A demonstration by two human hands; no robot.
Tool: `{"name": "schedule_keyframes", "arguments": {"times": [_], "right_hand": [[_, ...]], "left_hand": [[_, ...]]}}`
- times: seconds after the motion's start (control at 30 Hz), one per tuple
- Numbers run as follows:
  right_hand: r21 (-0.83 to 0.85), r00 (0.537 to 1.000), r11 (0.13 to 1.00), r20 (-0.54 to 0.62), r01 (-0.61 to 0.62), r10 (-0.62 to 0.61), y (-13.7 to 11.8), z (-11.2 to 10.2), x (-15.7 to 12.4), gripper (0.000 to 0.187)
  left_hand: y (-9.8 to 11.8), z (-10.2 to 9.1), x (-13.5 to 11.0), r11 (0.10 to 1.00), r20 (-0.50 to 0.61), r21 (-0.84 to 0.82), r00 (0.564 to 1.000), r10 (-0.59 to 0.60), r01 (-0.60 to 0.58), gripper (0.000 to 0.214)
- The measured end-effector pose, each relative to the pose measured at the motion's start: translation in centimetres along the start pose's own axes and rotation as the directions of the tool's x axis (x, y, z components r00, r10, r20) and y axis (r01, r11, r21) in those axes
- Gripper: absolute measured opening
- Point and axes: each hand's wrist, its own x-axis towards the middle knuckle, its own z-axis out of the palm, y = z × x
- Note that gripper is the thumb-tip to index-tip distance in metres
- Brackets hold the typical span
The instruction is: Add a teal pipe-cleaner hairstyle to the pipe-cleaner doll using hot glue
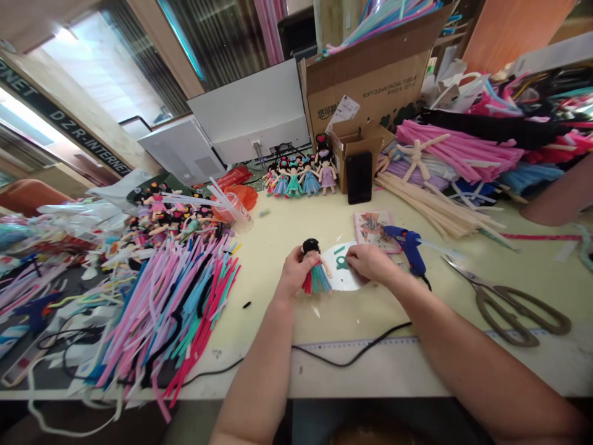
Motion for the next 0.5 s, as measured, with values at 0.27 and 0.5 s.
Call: {"name": "schedule_keyframes", "arguments": {"times": [0.27, 0.5], "right_hand": [[-0.019, 1.0, 1.0, 0.012, 0.025, -0.025, -1.5, 0.3, -0.5, 0.026], [-0.037, 0.999, 0.999, 0.021, 0.039, -0.039, -1.7, 0.8, -0.4, 0.027]], "left_hand": [[-0.6, 0.2, -0.3, 0.988, 0.173, 0.129, 0.979, -0.11, 0.089, 0.03], [-0.7, 1.1, -0.5, 0.982, 0.283, 0.15, 0.946, -0.158, 0.119, 0.023]]}}
